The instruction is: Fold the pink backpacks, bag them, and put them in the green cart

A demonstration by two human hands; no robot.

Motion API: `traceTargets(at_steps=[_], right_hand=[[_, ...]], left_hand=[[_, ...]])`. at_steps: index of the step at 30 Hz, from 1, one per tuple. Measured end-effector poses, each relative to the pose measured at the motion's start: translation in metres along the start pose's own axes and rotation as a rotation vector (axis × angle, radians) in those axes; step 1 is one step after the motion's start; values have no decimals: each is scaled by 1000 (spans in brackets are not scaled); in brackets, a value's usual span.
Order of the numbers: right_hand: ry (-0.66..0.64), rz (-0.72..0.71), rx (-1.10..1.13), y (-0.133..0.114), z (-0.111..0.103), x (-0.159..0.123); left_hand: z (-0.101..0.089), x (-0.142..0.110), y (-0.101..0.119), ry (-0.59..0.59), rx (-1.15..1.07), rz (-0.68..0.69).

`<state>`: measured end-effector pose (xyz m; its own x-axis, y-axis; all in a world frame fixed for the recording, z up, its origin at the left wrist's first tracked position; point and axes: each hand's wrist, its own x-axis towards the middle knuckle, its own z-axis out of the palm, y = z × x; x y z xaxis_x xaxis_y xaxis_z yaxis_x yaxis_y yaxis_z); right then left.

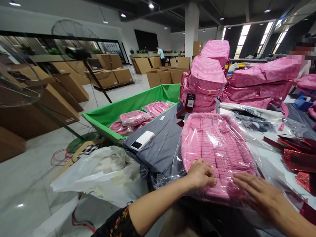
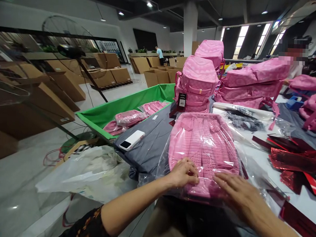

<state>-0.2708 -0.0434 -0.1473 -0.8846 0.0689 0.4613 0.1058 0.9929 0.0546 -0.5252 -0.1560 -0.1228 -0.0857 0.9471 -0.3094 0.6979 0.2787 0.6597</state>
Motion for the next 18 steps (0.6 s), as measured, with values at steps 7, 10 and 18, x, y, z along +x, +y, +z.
traceTargets(at_steps=[7, 10, 18], right_hand=[[14, -106, -104, -24, 30, -17], [38, -104, -97, -16, 34, -24], [108, 9, 51, -17, 50, -28]], left_hand=[[-12, -24, 0, 33, 268, 358], [-26, -51, -9, 63, 415, 479], [-47, -56, -44, 96, 167, 109]])
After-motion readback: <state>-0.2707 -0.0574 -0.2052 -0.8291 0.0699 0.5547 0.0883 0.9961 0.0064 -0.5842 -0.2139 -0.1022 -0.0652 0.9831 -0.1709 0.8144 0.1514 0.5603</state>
